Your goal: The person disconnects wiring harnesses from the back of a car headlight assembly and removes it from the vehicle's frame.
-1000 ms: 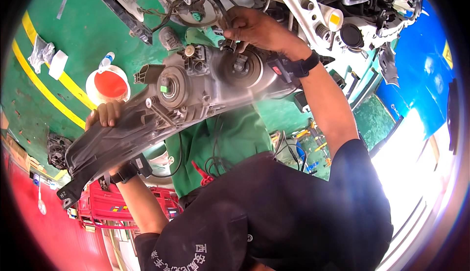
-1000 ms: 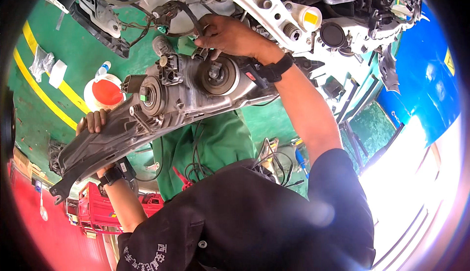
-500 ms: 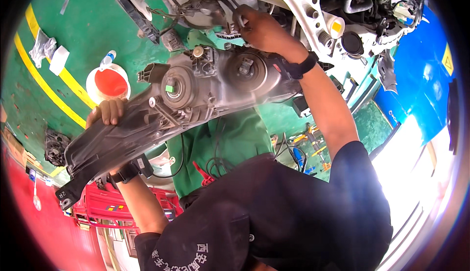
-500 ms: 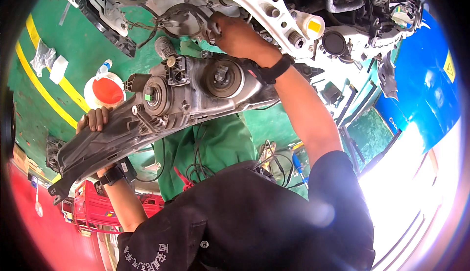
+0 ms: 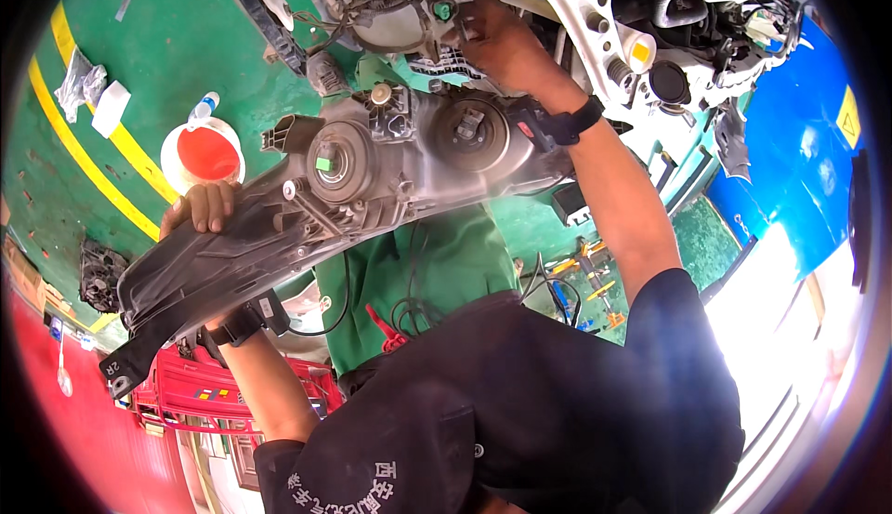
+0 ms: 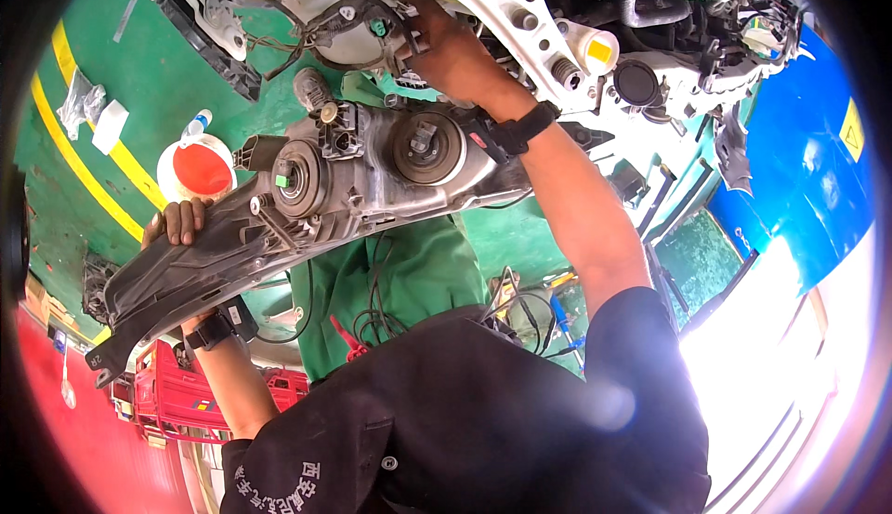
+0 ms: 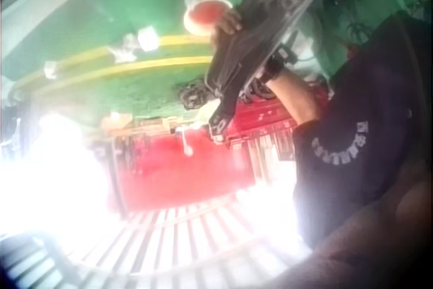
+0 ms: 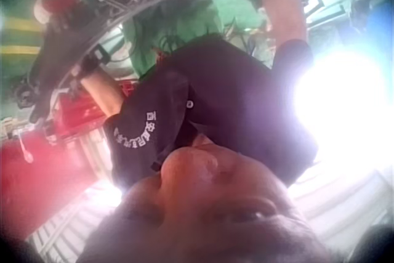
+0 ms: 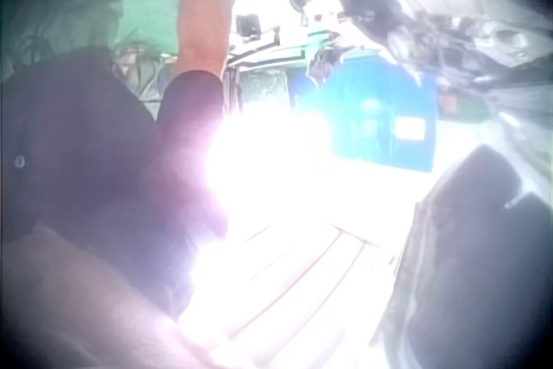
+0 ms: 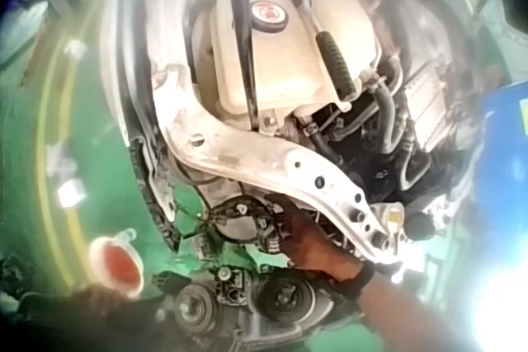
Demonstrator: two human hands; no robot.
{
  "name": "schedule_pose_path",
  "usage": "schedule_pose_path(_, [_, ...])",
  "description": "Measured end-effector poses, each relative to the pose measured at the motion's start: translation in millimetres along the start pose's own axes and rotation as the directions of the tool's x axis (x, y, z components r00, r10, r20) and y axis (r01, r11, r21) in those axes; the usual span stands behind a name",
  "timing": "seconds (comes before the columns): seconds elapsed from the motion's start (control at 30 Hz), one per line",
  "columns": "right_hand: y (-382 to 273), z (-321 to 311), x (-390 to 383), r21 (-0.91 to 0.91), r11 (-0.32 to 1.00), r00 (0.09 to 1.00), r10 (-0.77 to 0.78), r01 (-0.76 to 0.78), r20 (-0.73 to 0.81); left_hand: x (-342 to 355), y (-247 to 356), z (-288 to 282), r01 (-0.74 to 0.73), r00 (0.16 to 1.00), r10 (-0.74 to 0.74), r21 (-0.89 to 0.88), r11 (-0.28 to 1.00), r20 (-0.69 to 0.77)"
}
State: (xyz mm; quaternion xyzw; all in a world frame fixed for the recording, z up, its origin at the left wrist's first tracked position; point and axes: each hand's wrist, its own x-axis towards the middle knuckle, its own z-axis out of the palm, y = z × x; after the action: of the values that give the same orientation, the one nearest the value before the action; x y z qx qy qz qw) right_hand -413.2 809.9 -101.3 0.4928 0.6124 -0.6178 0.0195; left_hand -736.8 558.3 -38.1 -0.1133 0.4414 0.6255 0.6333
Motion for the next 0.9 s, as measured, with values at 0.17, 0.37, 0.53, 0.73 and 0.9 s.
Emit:
schedule_pose_path(0.17, [-19, 0, 1, -0.152, 0.932, 0.942, -0.335, 0.328, -0.023, -1, -2, -12, -0.024, 1.0, 0.024, -0.026, 0.999, -0.014])
schedule_pose_path(0.37, [-27, 1, 7, -0.479, 0.736, 0.858, -0.508, 0.478, 0.076, 0, -3, -13, -0.025, 1.0, 0.024, -0.031, 0.999, -0.016])
schedule_pose_path(0.53, [-24, -2, 9, -0.478, 0.726, 0.859, -0.492, 0.495, 0.142, 0, -1, -5, 0.012, 1.0, -0.012, 0.001, 1.0, -0.003])
schedule_pose_path(0.73, [-21, 10, 13, -0.08, 0.969, 0.971, -0.237, 0.233, -0.046, -1, -2, -1, -0.004, 1.0, 0.004, -0.01, 1.0, 0.007])
schedule_pose_path(0.9, [-30, 1, 27, -0.096, 0.993, 0.992, 0.081, -0.072, 0.096, -3, -3, -4, 0.001, 1.0, -0.001, -0.015, 1.0, 0.013])
